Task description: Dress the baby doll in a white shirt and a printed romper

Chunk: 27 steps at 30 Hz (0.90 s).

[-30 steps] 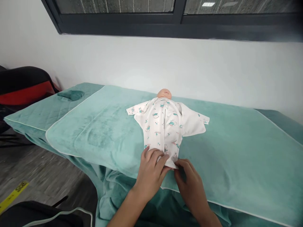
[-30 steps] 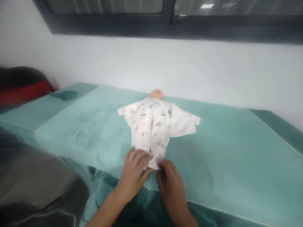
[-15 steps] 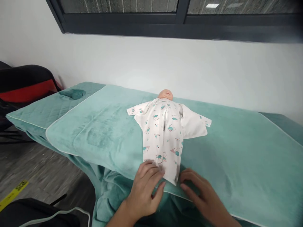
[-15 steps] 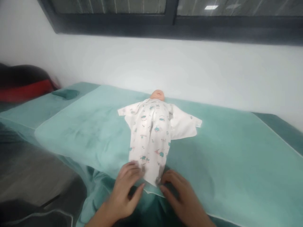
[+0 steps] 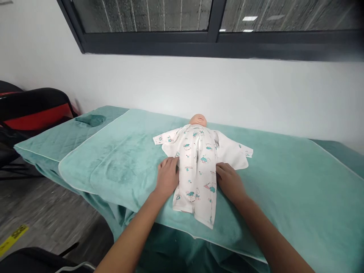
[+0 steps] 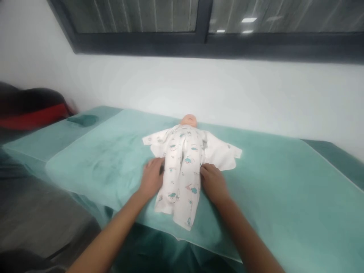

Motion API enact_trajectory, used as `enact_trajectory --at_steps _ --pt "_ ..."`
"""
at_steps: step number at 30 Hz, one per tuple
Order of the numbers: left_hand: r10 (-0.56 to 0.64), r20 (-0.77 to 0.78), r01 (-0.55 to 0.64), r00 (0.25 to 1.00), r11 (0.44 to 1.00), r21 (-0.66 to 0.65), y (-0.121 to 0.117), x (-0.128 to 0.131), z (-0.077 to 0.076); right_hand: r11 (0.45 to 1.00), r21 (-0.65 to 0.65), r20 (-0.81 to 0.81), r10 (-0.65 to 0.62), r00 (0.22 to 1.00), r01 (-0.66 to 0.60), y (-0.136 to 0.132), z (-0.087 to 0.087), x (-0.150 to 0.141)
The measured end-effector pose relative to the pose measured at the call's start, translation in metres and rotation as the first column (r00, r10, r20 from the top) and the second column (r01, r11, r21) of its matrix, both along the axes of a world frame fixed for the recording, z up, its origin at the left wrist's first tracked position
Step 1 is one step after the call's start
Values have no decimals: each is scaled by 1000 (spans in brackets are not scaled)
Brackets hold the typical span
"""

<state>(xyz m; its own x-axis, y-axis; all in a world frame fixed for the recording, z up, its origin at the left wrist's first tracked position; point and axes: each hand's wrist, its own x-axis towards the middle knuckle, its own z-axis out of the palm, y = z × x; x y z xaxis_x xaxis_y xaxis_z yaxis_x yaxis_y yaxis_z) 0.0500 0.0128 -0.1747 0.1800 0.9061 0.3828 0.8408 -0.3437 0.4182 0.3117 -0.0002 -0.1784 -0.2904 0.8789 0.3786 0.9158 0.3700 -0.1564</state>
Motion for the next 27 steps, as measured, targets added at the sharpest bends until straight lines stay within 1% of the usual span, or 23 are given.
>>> enact_trajectory --at_steps 2,5,8,11,13,14,15,16,17,18,19,20,21,23,25,26,27 --pt "-9 49 8 999 1000 4 -1 -1 -1 1000 -27 -16 10 1000 -11 1 -1 2" --pt "-18 131 13 991 999 37 -2 -6 -5 998 -33 -25 50 998 -51 -5 -3 8" --pt "6 145 -13 989 999 50 1 -9 -8 992 -45 -64 111 992 -114 -13 -3 12" --pt "77 103 -81 992 996 29 13 -10 -7 985 -86 -189 134 973 -152 -15 -2 15" --pt "171 86 -172 982 985 9 27 -13 -4 982 -115 -295 110 949 -150 -10 -1 20" --pt "230 79 -231 970 973 -1 35 -14 -2 985 -115 -338 84 937 -129 -6 -2 25" --pt "290 68 -290 955 957 -13 44 -16 0 992 -96 -367 38 929 -78 -1 -2 32" --pt "345 52 -344 937 939 -27 52 -19 2 998 -58 -382 -31 924 10 5 -4 41" --pt "388 31 -387 921 921 -41 61 -20 5 992 -12 -388 -122 914 128 10 -6 51" --pt "417 9 -416 909 908 -53 69 -22 7 967 17 -390 -229 892 255 16 -8 62" --pt "430 -4 -430 903 901 -64 76 -23 8 926 15 -392 -341 854 377 22 -10 74" --pt "430 -5 -429 903 900 -74 82 -24 10 880 -24 -386 -446 807 475 28 -12 85" --pt "418 3 -417 908 905 -81 87 -25 10 836 -94 -368 -534 761 541 33 -13 94" --pt "381 34 -377 924 922 -92 93 -26 10 766 -269 -308 -643 701 585 43 -11 108" --pt "351 74 -343 934 934 -103 94 -27 8 717 -407 -279 -688 670 566 52 -2 113" --pt "344 97 -334 934 936 -111 93 -28 7 710 -473 -307 -687 658 521 56 6 113" --pt "341 128 -327 931 938 -119 92 -30 6 720 -544 -374 -669 643 432 60 15 110"
